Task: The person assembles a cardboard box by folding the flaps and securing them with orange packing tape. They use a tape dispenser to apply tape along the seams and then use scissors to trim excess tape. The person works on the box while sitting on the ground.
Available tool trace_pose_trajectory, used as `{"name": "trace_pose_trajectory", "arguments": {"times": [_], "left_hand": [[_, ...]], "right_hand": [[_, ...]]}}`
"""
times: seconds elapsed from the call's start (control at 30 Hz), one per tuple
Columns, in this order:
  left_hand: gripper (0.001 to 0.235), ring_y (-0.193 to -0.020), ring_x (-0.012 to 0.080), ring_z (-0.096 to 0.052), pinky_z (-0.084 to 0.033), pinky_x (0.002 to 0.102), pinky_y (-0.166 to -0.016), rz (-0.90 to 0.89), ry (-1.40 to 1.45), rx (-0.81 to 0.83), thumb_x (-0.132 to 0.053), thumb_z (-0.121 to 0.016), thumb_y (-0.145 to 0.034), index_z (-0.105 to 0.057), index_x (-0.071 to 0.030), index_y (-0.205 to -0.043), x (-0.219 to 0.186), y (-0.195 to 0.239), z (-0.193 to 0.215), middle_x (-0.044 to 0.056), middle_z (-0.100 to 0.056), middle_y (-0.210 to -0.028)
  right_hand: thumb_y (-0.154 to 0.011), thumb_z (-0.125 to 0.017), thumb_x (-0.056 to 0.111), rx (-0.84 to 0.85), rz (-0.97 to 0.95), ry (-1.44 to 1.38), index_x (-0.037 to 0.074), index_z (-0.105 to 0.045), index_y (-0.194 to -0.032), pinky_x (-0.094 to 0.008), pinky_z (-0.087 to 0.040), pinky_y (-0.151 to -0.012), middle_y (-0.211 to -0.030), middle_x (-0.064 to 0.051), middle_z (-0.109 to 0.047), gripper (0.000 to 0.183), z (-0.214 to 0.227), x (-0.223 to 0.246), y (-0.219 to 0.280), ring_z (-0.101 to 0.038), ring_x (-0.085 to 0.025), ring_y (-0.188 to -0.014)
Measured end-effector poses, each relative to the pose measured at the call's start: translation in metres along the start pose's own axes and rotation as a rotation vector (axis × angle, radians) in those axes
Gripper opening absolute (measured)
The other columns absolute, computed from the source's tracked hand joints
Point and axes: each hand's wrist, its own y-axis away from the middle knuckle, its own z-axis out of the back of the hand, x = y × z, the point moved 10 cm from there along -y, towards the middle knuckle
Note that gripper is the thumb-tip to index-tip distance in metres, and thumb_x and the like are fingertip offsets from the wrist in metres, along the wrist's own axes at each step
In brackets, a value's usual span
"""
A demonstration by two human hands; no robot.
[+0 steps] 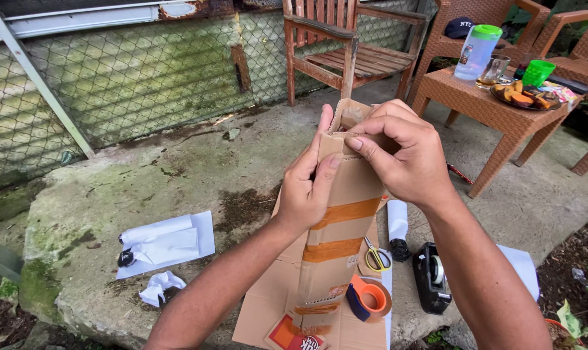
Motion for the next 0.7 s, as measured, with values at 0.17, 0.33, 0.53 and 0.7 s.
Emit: {"name": "trace_pose_trajectory", "arguments": {"times": [0.17, 0.33, 0.53, 0.7], "left_hand": [[0.049, -0.144, 0.0158, -0.053, -0.043, 0.031, -0.120, -0.066, -0.033, -0.063, -0.014, -0.051, -0.114, -0.039, -0.001, -0.160, -0.013, -0.005, 0.002, 0.017, -0.050, -0.162], [0.046, -0.100, 0.0069, -0.061, -0.054, 0.026, -0.092, 0.165, -0.101, -0.180, -0.016, -0.053, -0.108, -0.051, -0.005, -0.153, 0.005, 0.000, 0.005, 0.015, -0.073, -0.118], [0.041, -0.134, 0.0141, -0.058, -0.048, 0.031, -0.114, -0.013, -0.051, -0.156, -0.016, -0.045, -0.117, -0.048, -0.002, -0.155, 0.004, -0.002, 0.000, 0.017, -0.056, -0.159], [0.055, -0.163, 0.0204, -0.025, -0.021, 0.034, -0.135, -0.087, 0.171, 0.013, -0.023, -0.036, -0.120, -0.015, -0.003, -0.166, 0.009, 0.014, -0.010, 0.018, -0.023, -0.174]], "right_hand": [[-0.095, -0.077, 0.006, 0.033, 0.024, 0.021, 0.002, -0.073, -0.100, -0.031, -0.049, -0.083, -0.093, -0.005, -0.068, 0.008, 0.002, 0.002, 0.000, -0.061, -0.019, -0.094], [-0.097, -0.076, 0.007, 0.053, 0.064, 0.036, 0.003, -0.071, -0.102, -0.033, -0.049, -0.089, -0.095, -0.005, -0.067, 0.007, 0.000, 0.006, -0.001, -0.061, -0.020, -0.097], [-0.092, -0.082, 0.014, 0.076, 0.106, 0.124, 0.003, -0.071, -0.100, -0.036, -0.045, -0.084, -0.092, -0.006, -0.067, 0.017, 0.000, 0.010, -0.005, -0.059, -0.021, -0.090], [-0.092, -0.085, 0.017, 0.055, 0.026, 0.138, 0.004, -0.072, -0.093, -0.035, -0.045, -0.079, -0.086, -0.004, -0.067, 0.018, 0.000, 0.005, -0.004, -0.058, -0.019, -0.083]]}}
